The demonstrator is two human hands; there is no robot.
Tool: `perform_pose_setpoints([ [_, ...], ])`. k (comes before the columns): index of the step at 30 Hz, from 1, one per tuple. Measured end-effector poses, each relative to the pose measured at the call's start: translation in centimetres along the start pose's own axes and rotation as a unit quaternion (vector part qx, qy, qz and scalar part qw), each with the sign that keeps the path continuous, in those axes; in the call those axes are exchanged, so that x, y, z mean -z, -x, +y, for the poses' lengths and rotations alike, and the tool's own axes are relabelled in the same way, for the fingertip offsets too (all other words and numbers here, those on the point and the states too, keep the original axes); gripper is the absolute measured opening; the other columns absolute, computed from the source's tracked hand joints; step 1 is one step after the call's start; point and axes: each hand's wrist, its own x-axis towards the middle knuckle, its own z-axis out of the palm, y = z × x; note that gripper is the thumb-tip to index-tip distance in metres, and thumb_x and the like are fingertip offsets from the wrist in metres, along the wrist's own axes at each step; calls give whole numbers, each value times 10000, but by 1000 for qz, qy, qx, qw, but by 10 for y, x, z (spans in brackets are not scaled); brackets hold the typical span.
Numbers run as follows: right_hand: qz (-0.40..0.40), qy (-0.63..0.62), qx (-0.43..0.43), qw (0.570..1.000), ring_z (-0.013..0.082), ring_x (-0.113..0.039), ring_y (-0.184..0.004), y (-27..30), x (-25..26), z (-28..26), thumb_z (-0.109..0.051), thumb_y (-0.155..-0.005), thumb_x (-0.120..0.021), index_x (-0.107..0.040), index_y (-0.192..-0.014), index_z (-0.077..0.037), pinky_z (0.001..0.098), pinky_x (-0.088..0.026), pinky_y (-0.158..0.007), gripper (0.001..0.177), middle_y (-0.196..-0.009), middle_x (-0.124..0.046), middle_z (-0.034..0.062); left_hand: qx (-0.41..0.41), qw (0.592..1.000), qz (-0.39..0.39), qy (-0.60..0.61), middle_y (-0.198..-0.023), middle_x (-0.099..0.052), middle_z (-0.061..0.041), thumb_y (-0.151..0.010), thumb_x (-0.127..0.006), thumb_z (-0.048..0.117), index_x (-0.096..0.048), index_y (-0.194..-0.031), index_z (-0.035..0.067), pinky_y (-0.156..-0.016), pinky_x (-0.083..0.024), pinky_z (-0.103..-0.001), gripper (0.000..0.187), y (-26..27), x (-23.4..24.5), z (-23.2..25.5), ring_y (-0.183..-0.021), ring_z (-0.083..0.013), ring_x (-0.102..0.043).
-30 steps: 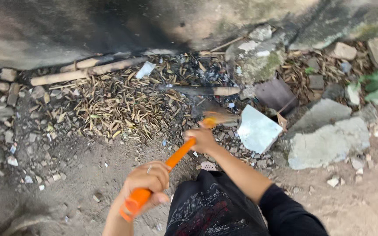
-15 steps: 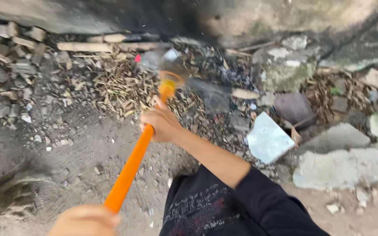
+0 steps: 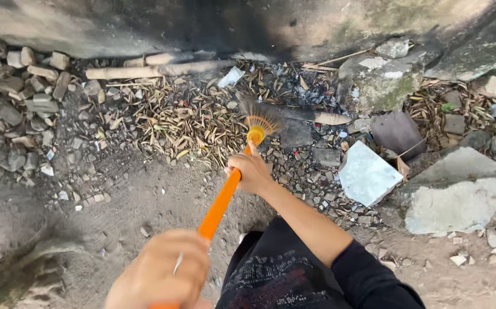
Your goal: The person sweeps dry leaves and debris across the ground into a pile using a broom.
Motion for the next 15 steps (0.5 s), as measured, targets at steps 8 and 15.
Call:
perform_pose_setpoints([
  [8,31,27,-109,993,277,-673,-832,106,13,18,-164,-717,-744,-619,-828,-145,655,-262,-1105,168,-762,-647,31,173,961,216,6,-792,-729,-28,-887,-739,214,-663,-795,81,-620,-580,-343,179,35,-41,-26,-694,-184,-710],
  [15,39,-27,-228,973,264,-653,-871,105,-53,50,-357,-882,-736,-597,-817,-145,462,-443,-915,262,-821,-638,37,173,975,49,133,-771,-618,-53,-851,-843,195,-548,-771,65,-814,-539,-402,332,16,-61,-55,-769,-262,-644],
])
